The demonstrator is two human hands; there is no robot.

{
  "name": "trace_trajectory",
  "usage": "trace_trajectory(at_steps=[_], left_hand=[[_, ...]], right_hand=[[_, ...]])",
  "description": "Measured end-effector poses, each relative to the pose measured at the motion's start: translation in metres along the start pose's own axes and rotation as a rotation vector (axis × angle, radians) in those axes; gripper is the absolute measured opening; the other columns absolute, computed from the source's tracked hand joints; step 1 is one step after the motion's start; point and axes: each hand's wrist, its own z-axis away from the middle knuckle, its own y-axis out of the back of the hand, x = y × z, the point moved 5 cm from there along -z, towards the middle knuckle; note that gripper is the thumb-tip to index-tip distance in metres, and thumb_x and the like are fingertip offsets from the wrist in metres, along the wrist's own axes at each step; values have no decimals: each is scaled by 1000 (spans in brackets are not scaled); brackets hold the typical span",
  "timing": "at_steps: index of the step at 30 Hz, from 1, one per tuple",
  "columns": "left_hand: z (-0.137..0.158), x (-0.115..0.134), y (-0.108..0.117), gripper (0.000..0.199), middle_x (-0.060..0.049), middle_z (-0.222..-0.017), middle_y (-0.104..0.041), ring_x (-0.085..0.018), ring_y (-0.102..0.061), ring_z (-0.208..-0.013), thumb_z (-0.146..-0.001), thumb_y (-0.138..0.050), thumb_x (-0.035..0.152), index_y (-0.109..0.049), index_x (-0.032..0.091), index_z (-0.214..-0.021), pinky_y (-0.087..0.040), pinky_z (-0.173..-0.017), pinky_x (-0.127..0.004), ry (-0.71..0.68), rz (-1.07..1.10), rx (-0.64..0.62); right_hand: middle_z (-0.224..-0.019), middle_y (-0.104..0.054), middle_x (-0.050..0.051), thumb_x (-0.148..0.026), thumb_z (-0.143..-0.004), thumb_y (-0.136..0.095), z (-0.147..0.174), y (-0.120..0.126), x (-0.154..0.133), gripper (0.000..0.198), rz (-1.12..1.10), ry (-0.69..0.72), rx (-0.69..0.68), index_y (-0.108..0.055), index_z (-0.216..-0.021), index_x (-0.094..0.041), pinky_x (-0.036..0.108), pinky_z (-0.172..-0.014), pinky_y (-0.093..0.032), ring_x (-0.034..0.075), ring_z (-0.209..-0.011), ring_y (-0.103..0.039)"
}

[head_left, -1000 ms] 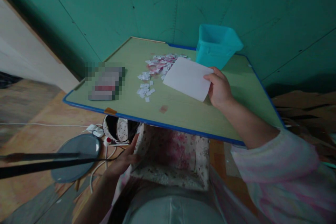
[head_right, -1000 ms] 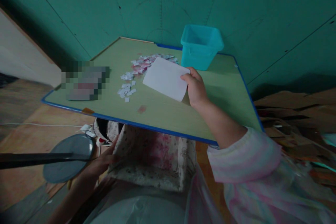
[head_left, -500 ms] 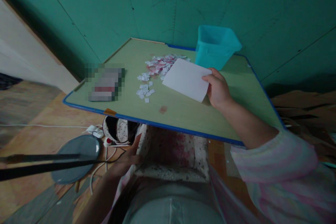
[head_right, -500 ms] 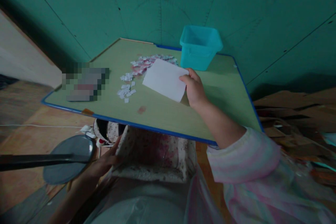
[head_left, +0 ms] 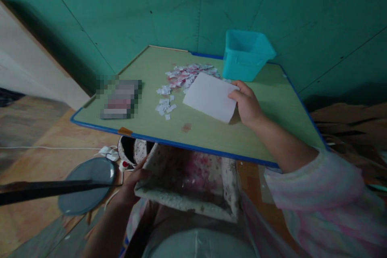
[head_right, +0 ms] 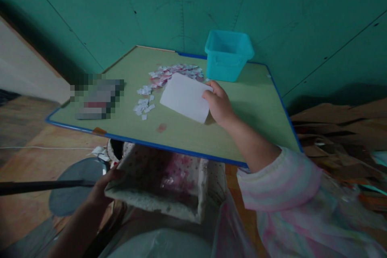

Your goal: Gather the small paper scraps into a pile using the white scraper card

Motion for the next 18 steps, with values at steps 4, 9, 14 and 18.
trace_trajectory(at_steps=[4,9,14,18], left_hand=[[-4,-4,2,52,1,-57,-67,-25,-63,-71,-47,-61,15,-66,21,-99,-48,-54,-30,85,43,-34],[7,8,-19,54,-1,-74,-72,-26,-64,-77,-52,-57,16,-62,23,-106,-49,-59,-31,78,84,-128],[11,10,-21,51,-2,-88,-73,-27,-63,-86,-52,-59,17,-64,23,-103,-50,-64,-31,83,43,-116],[10,8,-17,55,-3,-95,-71,-28,-62,-91,-53,-58,16,-61,21,-108,-50,-66,-31,84,12,-114]], right_hand=[[-58,-42,-3,-21,-64,-45,4,-5,-3,9,77,25,-76,-44,-73,-21,24,-46,-28,11,-53,-40],[-58,-42,-5,-20,-64,-45,10,-14,-6,9,52,26,-191,-44,-73,-21,23,-47,-28,10,-51,-39],[-59,-44,-5,-20,-64,-44,17,-23,-10,10,27,-30,-308,-44,-74,-20,23,-47,-28,9,-50,-41],[-59,-44,-5,-20,-64,-44,20,-26,-12,7,20,-29,-350,-43,-71,-20,22,-47,-29,9,-51,-41]])
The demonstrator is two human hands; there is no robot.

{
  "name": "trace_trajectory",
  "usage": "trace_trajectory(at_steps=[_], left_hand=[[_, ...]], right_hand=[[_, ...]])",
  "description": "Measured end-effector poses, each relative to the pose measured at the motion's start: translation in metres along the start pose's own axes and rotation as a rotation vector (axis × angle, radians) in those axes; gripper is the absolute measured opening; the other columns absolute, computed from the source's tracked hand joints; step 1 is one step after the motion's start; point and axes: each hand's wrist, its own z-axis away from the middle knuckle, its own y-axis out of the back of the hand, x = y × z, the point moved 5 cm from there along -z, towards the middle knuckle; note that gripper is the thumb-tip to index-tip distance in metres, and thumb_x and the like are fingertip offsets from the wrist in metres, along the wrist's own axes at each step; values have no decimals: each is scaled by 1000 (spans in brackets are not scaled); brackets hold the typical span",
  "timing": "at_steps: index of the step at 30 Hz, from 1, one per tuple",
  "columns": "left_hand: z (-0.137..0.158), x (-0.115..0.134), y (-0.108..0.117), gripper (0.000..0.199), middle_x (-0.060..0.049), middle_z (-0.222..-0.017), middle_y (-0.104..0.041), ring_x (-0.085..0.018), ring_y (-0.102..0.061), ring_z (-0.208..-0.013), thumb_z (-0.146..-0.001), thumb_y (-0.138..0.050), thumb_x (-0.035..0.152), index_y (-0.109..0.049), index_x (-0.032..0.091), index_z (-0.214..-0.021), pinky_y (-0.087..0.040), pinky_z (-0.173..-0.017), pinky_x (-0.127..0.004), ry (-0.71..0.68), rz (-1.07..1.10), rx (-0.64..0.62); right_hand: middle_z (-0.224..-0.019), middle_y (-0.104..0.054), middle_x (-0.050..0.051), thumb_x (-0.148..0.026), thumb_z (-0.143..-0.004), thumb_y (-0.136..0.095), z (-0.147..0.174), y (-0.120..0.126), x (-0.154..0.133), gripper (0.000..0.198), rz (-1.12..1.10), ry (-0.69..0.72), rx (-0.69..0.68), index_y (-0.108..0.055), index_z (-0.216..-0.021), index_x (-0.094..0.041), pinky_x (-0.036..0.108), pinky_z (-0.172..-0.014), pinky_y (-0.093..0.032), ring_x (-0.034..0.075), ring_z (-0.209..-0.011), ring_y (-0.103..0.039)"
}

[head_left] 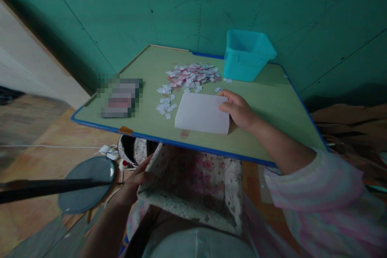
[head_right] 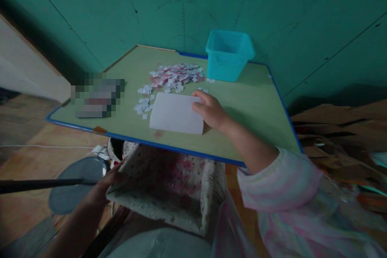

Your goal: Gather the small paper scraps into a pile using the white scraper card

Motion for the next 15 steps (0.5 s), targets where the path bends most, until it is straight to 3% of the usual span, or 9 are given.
trace_trajectory(at_steps=[15], left_hand=[[-3,-5,8,55,-2,-106,-68,-29,-58,-100,-55,-61,16,-60,23,-109,-49,-72,-30,10,-4,-8]], right_hand=[[-59,-46,-5,-20,-62,-46,4,-7,0,11,-77,-47,-70,-45,-73,-20,21,-47,-29,10,-51,-42]])
